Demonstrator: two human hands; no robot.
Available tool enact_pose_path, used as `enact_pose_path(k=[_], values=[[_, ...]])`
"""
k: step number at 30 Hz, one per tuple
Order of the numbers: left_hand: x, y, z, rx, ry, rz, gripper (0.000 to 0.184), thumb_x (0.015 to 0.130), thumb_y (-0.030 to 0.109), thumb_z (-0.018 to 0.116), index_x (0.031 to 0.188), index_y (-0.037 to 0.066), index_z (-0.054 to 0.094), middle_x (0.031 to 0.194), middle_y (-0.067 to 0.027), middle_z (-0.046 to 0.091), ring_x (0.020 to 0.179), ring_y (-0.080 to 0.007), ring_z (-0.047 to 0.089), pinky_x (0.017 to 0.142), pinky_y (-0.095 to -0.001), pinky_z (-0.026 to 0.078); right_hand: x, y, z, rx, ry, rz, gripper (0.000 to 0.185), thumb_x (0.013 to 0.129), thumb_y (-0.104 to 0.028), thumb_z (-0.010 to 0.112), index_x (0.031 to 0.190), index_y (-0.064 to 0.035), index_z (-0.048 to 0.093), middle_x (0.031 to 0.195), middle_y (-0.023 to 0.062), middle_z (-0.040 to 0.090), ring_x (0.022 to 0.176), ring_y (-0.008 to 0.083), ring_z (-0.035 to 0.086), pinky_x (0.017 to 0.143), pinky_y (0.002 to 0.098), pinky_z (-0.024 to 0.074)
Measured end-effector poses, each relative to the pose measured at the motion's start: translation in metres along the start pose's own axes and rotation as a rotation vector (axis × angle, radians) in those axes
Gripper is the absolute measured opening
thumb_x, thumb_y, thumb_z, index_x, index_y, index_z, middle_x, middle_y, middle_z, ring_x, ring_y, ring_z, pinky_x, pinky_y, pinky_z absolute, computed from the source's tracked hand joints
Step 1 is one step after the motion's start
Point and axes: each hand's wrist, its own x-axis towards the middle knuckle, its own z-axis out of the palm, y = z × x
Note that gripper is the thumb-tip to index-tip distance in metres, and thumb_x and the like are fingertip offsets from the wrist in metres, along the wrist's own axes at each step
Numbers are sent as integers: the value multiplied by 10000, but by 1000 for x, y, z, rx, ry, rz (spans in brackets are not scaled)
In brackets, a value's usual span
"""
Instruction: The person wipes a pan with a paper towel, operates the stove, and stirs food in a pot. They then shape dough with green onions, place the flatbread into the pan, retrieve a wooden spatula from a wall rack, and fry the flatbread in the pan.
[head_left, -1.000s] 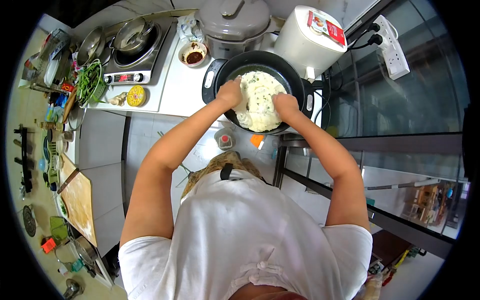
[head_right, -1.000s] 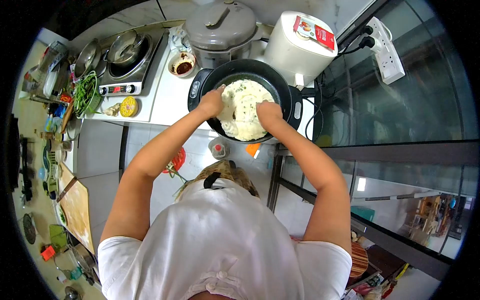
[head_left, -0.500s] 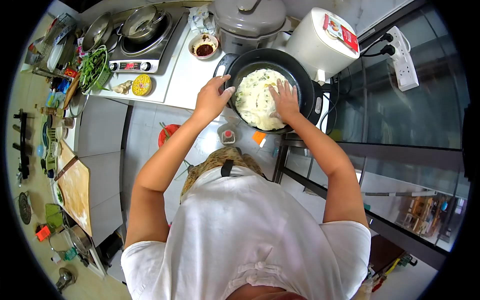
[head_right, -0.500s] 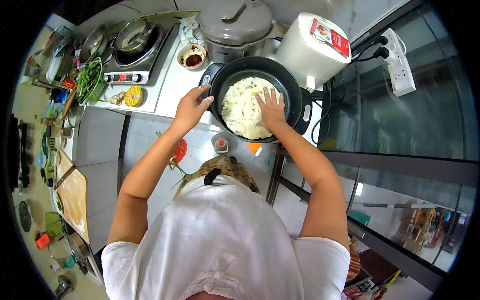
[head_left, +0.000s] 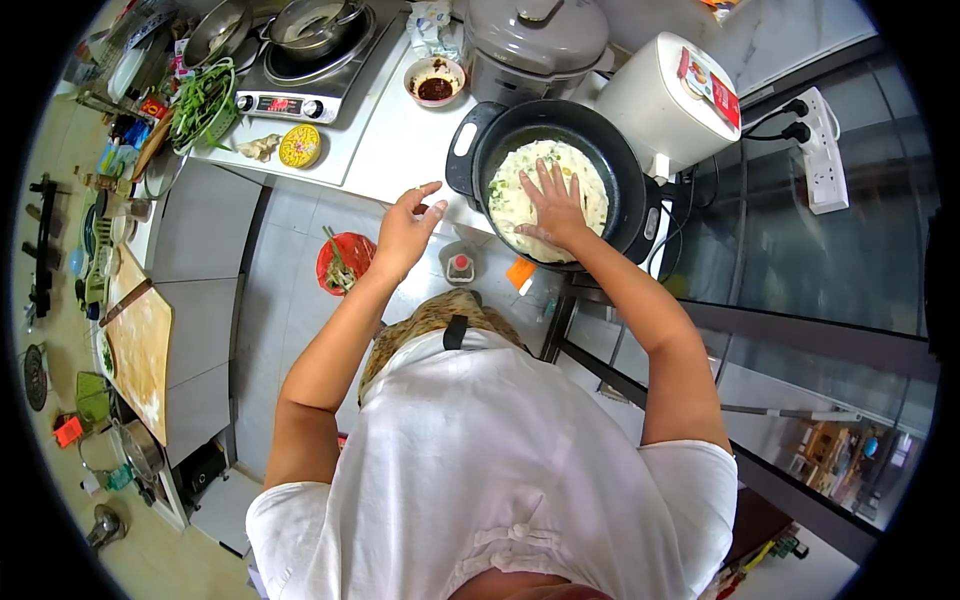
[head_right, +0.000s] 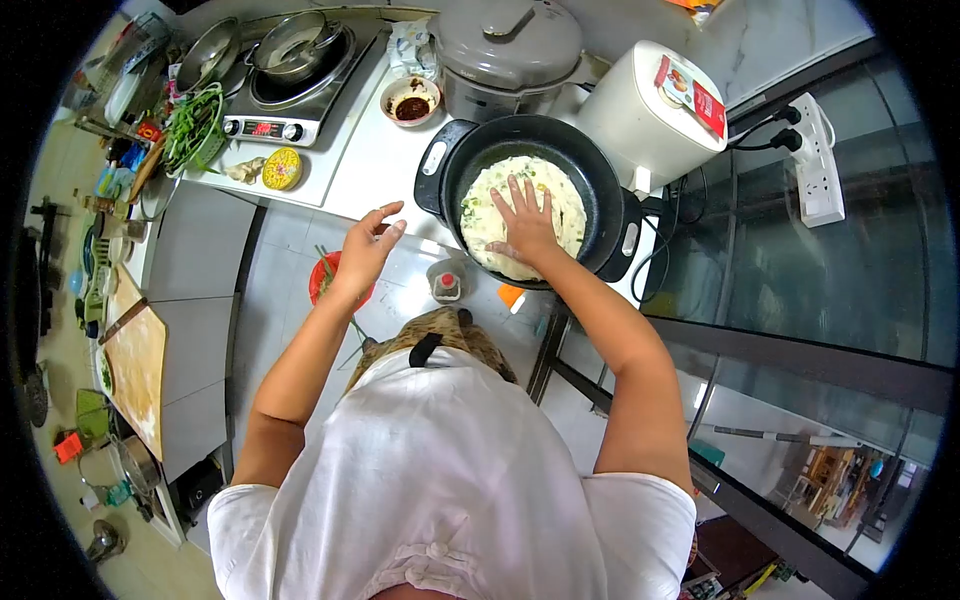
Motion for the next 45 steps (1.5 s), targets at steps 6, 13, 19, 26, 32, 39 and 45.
enact_pose_path(k=[6, 13, 19, 26, 32, 39, 45], values=[[-13, -17, -11, -40, 29, -52, 367, 845, 194, 600, 1178, 45, 568, 1038, -103, 609, 831, -160, 558, 751, -280, 446, 12, -3, -3, -3, 23, 25, 1053, 601, -611, 689, 1438, -220, 183, 1496, 159, 77, 1367, 379, 86, 1059, 584, 83], [-27, -46, -26, -67, 87, -104, 358, 860, 159, 580, 1195, 36, 554, 991, -55, 614, 817, -105, 557, 710, -241, 443, 14, -9, -3, -46, -49, 34, 928, 684, -617, 624, 1431, -245, 219, 1498, 160, 75, 1372, 375, 76, 1066, 572, 63], [-38, -61, -40, -155, 137, -184, 359, 853, 181, 594, 1174, 24, 565, 1035, -81, 622, 836, -143, 557, 748, -277, 448, 30, -1, 9, -91, -39, 86, 841, 746, -674, 500, 1426, -251, 244, 1508, 128, 49, 1379, 361, 31, 1060, 588, -15], [-48, -67, -55, -223, 135, -244, 359, 856, 178, 585, 1181, 27, 564, 981, -75, 623, 820, -125, 552, 723, -265, 454, 47, 20, -5, 118, -72, 322, 797, 775, -687, 431, 1430, -281, 225, 1512, 128, 13, 1381, 361, 17, 1061, 584, -12], [-58, -80, -76, -220, 166, -256, 341, 864, 171, 574, 1166, 13, 567, 932, -57, 620, 812, -115, 557, 724, -254, 453, -13, 11, -36, -95, -336, 246, 660, 797, -415, 592, 1380, -250, 332, 1494, 160, 84, 1371, 386, 61, 1063, 587, 77], [-73, -127, -103, -156, 214, -138, 257, 894, 118, 511, 1128, 30, 573, 993, -37, 602, 822, -114, 562, 692, -239, 467, -33, 14, 2, -172, -457, 153, 554, 818, -386, 532, 1336, -252, 387, 1458, 158, 226, 1322, 410, 214, 1019, 616, 179], [-89, -146, -147, -71, 329, -118, 346, 827, 163, 593, 1148, 36, 578, 1069, -120, 635, 895, -186, 612, 804, -315, 474, -6, -22, -47, -247, -197, 279, 538, 822, -447, 506, 1306, -215, 461, 1432, 86, 321, 1336, 287, 242, 1021, 619, 127]])
